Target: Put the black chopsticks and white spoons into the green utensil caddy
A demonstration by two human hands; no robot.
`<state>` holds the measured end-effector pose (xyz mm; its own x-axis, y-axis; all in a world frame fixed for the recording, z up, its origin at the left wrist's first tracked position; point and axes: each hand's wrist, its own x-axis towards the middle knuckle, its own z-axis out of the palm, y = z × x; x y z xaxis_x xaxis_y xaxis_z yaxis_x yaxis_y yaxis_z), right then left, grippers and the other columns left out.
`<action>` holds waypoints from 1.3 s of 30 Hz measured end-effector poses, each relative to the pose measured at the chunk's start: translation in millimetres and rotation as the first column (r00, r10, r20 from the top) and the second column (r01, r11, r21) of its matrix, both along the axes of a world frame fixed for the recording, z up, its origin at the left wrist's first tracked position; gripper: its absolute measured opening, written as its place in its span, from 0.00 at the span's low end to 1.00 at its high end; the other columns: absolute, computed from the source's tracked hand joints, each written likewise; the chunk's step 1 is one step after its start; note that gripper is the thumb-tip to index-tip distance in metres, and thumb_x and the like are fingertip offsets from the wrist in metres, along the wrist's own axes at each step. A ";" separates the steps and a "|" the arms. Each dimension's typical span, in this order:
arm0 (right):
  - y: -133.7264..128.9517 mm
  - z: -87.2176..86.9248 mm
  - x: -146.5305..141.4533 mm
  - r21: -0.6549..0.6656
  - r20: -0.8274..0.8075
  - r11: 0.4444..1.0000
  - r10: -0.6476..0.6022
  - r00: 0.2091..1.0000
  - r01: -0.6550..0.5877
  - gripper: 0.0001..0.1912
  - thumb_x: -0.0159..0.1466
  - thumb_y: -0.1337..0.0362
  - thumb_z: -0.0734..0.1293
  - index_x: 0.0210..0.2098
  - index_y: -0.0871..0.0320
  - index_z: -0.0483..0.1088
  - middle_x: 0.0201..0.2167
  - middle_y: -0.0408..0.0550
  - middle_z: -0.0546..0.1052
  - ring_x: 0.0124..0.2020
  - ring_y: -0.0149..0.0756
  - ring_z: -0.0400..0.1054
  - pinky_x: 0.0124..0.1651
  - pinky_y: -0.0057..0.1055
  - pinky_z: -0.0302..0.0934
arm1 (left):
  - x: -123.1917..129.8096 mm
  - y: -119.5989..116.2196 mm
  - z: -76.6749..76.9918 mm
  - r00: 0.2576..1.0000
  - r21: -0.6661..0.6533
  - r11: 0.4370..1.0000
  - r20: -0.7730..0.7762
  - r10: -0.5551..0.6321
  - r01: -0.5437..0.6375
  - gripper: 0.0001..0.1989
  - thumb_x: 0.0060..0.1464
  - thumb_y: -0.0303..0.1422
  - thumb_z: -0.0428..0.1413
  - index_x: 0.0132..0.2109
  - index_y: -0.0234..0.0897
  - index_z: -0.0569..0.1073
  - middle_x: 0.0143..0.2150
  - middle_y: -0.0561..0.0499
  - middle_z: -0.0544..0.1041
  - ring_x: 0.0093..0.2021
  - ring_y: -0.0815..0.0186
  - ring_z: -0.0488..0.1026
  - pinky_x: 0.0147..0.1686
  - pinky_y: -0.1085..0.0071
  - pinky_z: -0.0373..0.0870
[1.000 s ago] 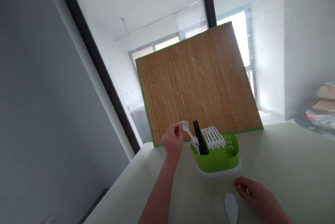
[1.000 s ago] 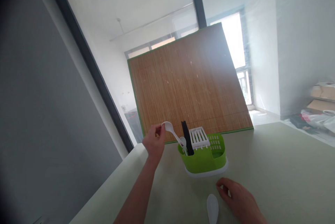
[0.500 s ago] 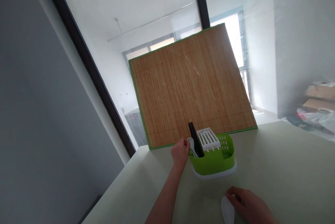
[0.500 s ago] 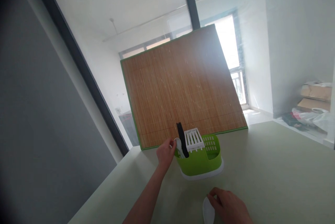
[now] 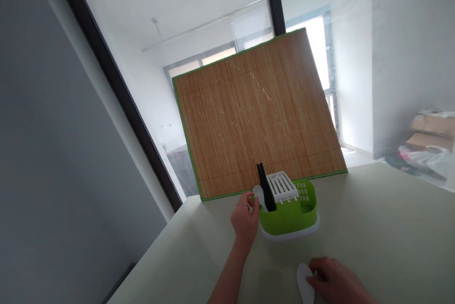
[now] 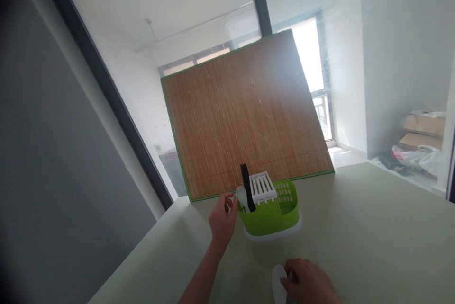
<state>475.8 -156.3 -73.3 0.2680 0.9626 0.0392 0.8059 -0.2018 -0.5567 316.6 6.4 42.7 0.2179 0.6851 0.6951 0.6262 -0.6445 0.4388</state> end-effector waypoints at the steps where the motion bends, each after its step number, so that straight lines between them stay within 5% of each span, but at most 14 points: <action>1: 0.8 -2.4 -0.2 0.005 0.016 1.000 -0.015 1.000 0.015 0.09 0.56 0.62 0.62 0.29 0.53 0.74 0.29 0.47 0.79 0.33 0.41 0.71 0.29 0.30 0.49 | -2.6 -9.4 -9.3 0.999 0.001 0.999 0.010 -0.047 0.047 0.10 0.59 0.37 0.48 0.43 0.39 0.69 0.29 0.54 0.72 0.29 0.69 0.69 0.29 0.75 0.59; 6: 5.2 0.3 -2.4 0.042 0.028 0.999 -0.022 0.999 0.020 0.11 0.58 0.63 0.60 0.24 0.55 0.72 0.23 0.45 0.77 0.27 0.37 0.69 0.27 0.29 0.47 | -8.6 -56.8 -57.1 0.966 -0.095 0.961 0.018 -0.259 0.259 0.08 0.60 0.34 0.48 0.39 0.39 0.71 0.29 0.53 0.73 0.25 0.72 0.66 0.28 0.76 0.61; 10: 5.0 23.2 -1.8 0.197 -0.056 0.980 0.027 0.998 -0.016 0.15 0.64 0.58 0.58 0.25 0.56 0.70 0.20 0.42 0.74 0.23 0.34 0.67 0.27 0.28 0.51 | -6.6 -77.4 -72.2 0.915 -0.080 0.912 0.042 -0.401 0.403 0.07 0.60 0.32 0.50 0.41 0.39 0.72 0.30 0.53 0.74 0.25 0.72 0.66 0.28 0.76 0.63; 13: 0.0 49.4 -2.0 0.363 -0.018 0.931 0.044 0.999 -0.034 0.16 0.66 0.56 0.57 0.32 0.55 0.71 0.24 0.43 0.76 0.25 0.35 0.68 0.29 0.29 0.57 | -6.7 -82.3 -72.4 0.885 -0.031 0.886 0.071 -0.460 0.463 0.08 0.60 0.31 0.50 0.45 0.39 0.71 0.31 0.53 0.73 0.25 0.72 0.66 0.28 0.76 0.63; 17: -6.0 80.7 -5.2 0.603 0.197 0.784 0.033 0.980 -0.148 0.11 0.68 0.60 0.58 0.39 0.54 0.70 0.33 0.46 0.77 0.34 0.36 0.70 0.37 0.31 0.61 | -10.0 -85.4 -70.4 0.866 0.029 0.871 0.094 -0.491 0.491 0.10 0.59 0.28 0.49 0.48 0.40 0.69 0.31 0.54 0.72 0.26 0.72 0.66 0.29 0.76 0.64; 22: -3.5 89.5 -10.7 0.681 0.456 0.649 -0.016 0.890 -0.338 0.09 0.68 0.64 0.59 0.44 0.56 0.68 0.32 0.46 0.77 0.34 0.38 0.70 0.39 0.34 0.62 | -11.9 -87.6 -73.3 0.873 0.061 0.881 0.119 -0.472 0.468 0.12 0.58 0.27 0.50 0.50 0.40 0.66 0.30 0.55 0.72 0.25 0.73 0.66 0.27 0.76 0.64; 34: -11.9 81.0 -19.2 0.698 0.519 0.568 0.016 0.854 -0.435 0.14 0.67 0.66 0.60 0.52 0.57 0.65 0.33 0.48 0.77 0.35 0.38 0.71 0.40 0.34 0.64 | -16.0 -96.7 -52.1 0.896 0.316 0.861 0.064 -0.439 0.400 0.07 0.54 0.23 0.55 0.39 0.39 0.69 0.26 0.55 0.72 0.26 0.71 0.68 0.28 0.74 0.62; 39: -15.7 66.2 -14.0 0.690 0.381 0.618 0.133 0.915 -0.377 0.20 0.66 0.66 0.60 0.57 0.59 0.58 0.34 0.48 0.75 0.34 0.33 0.71 0.38 0.29 0.65 | -23.5 -87.8 -39.5 0.913 0.414 0.838 0.035 -0.406 0.357 0.07 0.53 0.23 0.55 0.39 0.38 0.69 0.25 0.55 0.72 0.25 0.71 0.67 0.29 0.75 0.64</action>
